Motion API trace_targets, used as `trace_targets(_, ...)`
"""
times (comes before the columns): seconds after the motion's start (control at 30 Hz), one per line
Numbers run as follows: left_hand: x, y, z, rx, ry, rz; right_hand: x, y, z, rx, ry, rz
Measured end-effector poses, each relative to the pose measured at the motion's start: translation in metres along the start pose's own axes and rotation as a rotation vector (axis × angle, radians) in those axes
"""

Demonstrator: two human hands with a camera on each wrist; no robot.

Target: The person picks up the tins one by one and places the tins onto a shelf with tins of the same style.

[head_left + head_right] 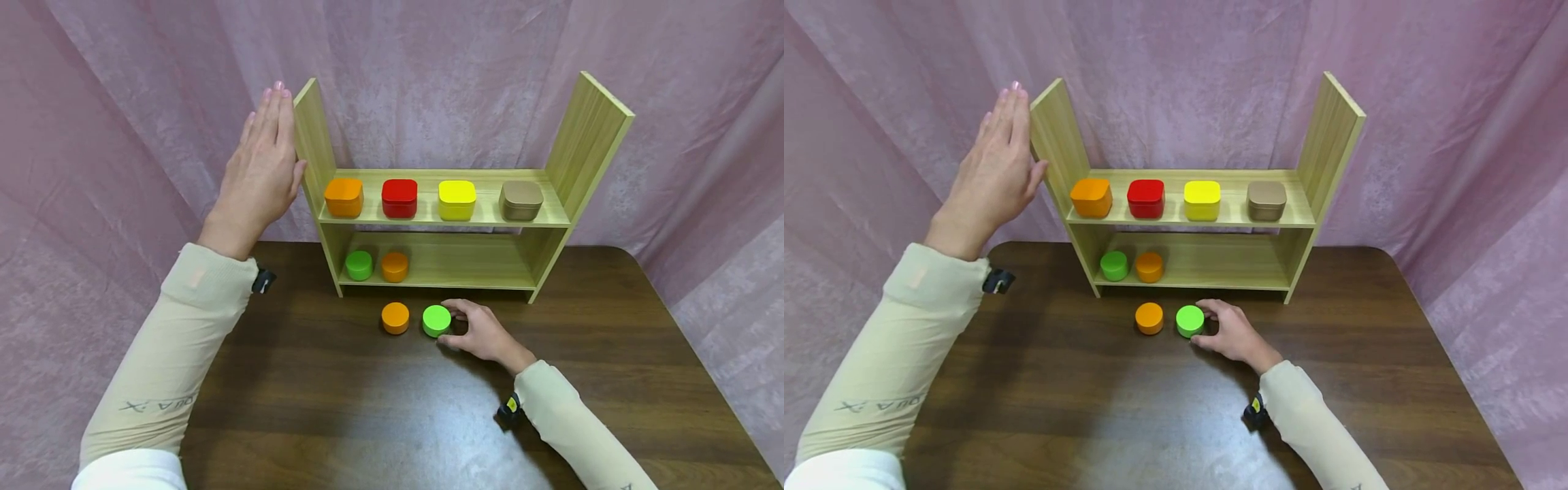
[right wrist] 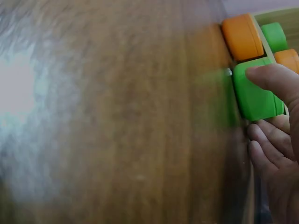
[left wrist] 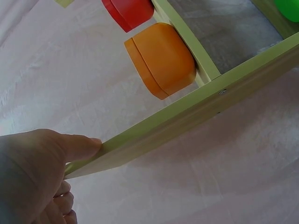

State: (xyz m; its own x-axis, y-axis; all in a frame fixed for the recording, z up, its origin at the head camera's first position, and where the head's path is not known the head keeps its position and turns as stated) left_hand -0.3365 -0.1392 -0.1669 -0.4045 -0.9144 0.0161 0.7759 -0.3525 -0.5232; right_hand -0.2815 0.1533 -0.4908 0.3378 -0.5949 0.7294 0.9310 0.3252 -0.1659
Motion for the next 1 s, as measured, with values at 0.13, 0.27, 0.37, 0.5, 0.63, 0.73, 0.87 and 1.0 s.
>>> trace_targets(0.13, 0.0009, 0.0005, 0.0008, 0.003, 0.005, 0.006, 0.0012, -0.0010, -0.0012, -0.019, 0.020, 0.017)
trace_targets(0.27, 0.0015, 0.0007, 0.0017, 0.002, 0.008, 0.009, 0.0027, -0.0033, -0.0025, -0.028, 0.055, 0.037)
trace_targets(0.37, 0.0016, 0.0005, 0.0017, 0.006, 0.009, 0.010, 0.0022, -0.0052, -0.0035, -0.030, 0.062, 0.035)
trace_targets(0.5, 0.0013, -0.0003, 0.0007, 0.015, 0.009, 0.010, 0.0029, -0.0070, -0.0039, -0.033, 0.058, 0.029)
trace_targets(0.63, 0.0010, -0.0013, 0.0001, 0.019, 0.008, 0.011, 0.0019, -0.0080, -0.0042, -0.035, 0.056, 0.026)
trace_targets(0.73, 0.0006, -0.0016, 0.0002, 0.016, 0.011, 0.007, 0.0009, -0.0080, -0.0046, -0.033, 0.060, 0.028)
trace_targets(0.87, 0.0006, -0.0012, 0.0000, 0.015, 0.013, 0.006, 0.0004, -0.0078, -0.0050, -0.027, 0.061, 0.032)
trace_targets(1.0, 0.0008, -0.0008, -0.0002, 0.011, 0.012, 0.006, 0.0012, -0.0077, -0.0050, -0.014, 0.054, 0.035)
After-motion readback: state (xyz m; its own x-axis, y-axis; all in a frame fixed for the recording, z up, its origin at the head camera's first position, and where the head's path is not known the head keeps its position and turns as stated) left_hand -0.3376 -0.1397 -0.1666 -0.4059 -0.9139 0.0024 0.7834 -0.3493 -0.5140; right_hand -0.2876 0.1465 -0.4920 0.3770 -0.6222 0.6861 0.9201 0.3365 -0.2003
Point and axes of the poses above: each hand's wrist, its own y-axis away from the middle knuckle, its own z-axis out of the back of the hand, x = y × z, the point moved 9 cm from there along -y, towards the middle knuckle, and after that the axes turned 4 degrees about -x, right-handed, at the moved point
